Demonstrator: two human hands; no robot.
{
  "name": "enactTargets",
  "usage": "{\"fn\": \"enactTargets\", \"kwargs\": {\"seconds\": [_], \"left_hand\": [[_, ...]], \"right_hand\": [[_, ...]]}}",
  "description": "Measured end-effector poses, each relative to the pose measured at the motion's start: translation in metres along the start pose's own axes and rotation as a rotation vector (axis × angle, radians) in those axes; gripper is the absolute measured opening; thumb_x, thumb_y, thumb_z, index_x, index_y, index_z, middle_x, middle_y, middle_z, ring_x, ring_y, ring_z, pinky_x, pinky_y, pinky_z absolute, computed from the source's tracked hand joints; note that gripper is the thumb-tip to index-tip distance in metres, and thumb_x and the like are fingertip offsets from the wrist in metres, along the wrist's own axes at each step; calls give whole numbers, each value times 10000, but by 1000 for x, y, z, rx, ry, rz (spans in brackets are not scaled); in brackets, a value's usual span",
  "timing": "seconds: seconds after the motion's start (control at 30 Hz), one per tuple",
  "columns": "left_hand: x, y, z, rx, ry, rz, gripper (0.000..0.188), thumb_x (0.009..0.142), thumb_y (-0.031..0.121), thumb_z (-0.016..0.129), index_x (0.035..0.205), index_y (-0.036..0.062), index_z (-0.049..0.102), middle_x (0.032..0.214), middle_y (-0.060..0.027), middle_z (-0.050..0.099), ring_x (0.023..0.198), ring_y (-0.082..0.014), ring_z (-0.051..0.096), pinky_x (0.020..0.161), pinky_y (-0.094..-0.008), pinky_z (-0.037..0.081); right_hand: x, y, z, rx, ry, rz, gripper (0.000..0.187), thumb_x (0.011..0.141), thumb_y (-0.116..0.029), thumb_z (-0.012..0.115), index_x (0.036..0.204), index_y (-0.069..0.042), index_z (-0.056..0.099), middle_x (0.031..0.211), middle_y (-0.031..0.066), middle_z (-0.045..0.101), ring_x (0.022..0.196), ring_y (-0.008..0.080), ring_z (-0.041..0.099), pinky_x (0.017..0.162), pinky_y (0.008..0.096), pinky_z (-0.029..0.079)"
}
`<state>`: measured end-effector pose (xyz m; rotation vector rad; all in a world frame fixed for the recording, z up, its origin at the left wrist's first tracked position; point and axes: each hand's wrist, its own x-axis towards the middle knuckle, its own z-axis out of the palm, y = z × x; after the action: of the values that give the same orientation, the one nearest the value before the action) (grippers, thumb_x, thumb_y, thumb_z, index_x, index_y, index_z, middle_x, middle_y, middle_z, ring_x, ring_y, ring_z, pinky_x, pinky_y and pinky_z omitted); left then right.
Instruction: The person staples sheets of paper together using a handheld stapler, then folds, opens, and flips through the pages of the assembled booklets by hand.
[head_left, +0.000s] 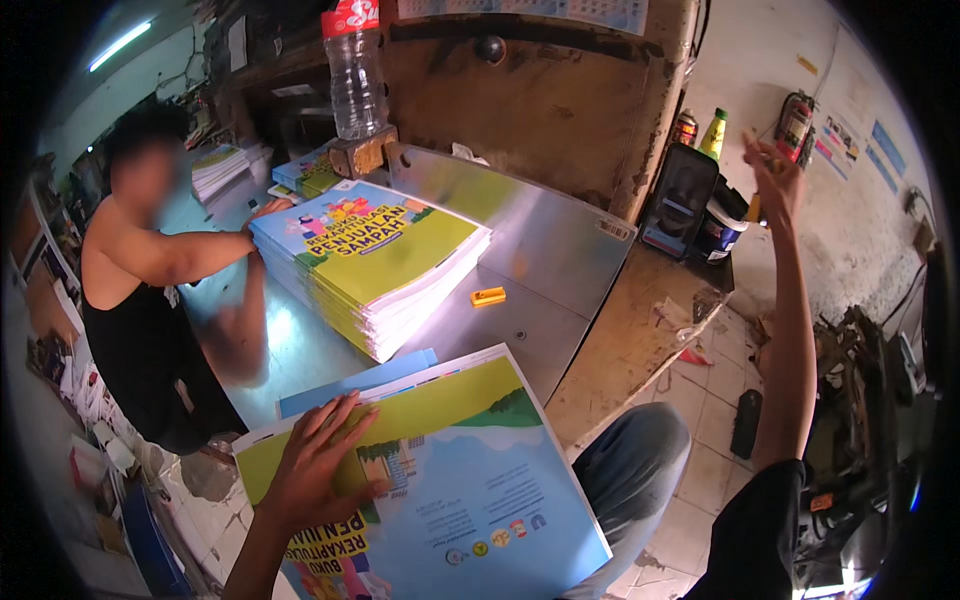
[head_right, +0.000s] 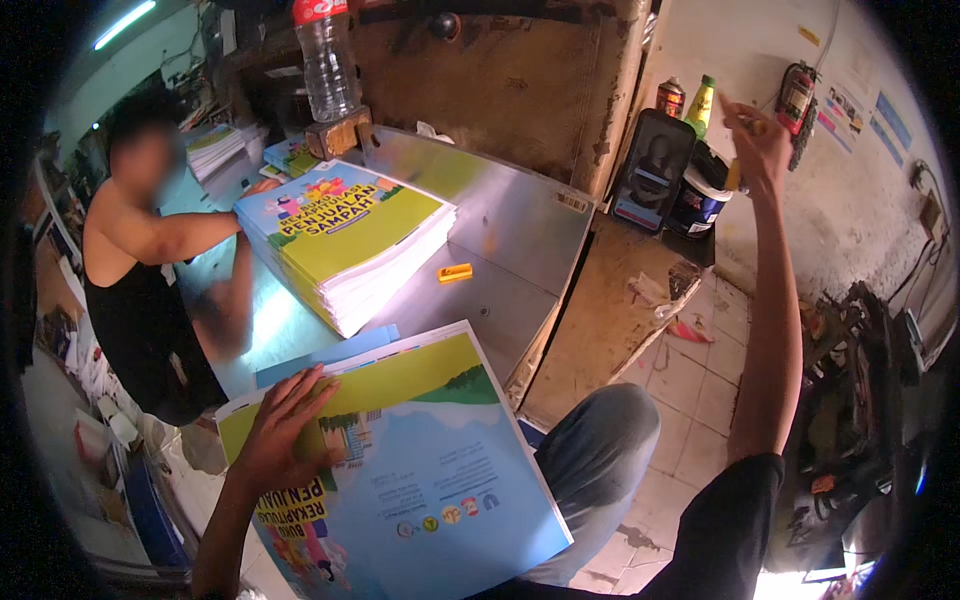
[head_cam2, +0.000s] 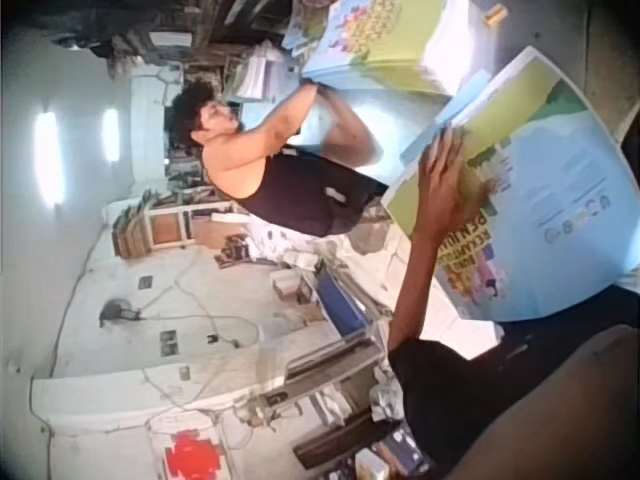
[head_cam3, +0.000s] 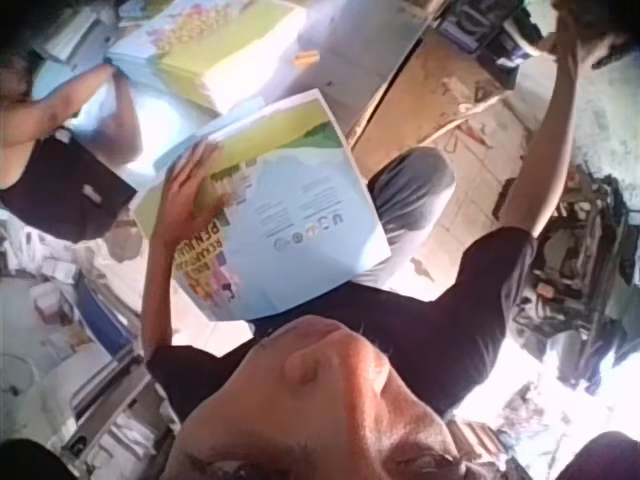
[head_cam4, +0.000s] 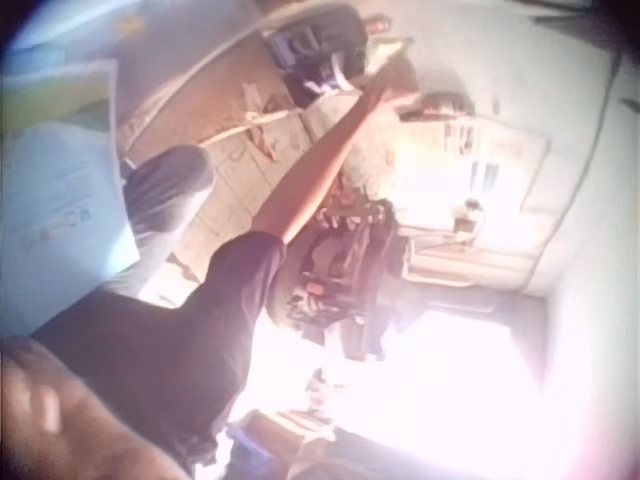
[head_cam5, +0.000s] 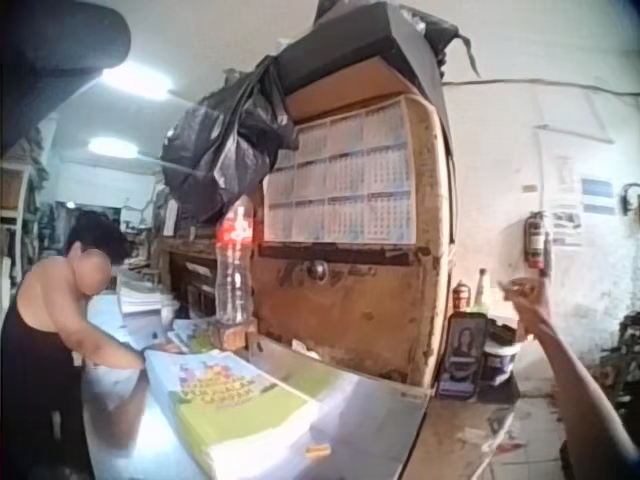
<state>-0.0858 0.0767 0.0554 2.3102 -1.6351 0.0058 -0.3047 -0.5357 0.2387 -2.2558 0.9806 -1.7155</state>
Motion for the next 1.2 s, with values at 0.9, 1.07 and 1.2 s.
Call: {"fn": "enactTargets", "kwargs": {"seconds": [0.9,1.07,1.2], "left_hand": [[-7,3,25,63,-9,-79,1015,862,695,642,1525,-26,377,1577,-258,372,1499,-387,323,1219,-613,163],[-5,3,24,26,-14,-80,1001,863,677,656,1521,-27,384,1578,-257,372,1496,-392,328,1218,-615,161],[-4,3,25,17,-11,-75,989,869,660,660,1522,-29,383,1576,-257,375,1492,-400,331,1219,-616,157]], "right_hand": [[-130,-34,-11,-156,-306,-486,584,826,98,592,1365,-120,527,1172,109,719,1048,292,701,836,373,563],[-131,-12,-7,-215,-428,-449,854,789,109,569,1556,-196,353,1343,74,671,1157,312,656,866,393,584],[-127,-8,3,-278,-480,-454,911,776,108,578,1584,-220,313,1356,59,664,1231,321,612,905,415,585]]}}
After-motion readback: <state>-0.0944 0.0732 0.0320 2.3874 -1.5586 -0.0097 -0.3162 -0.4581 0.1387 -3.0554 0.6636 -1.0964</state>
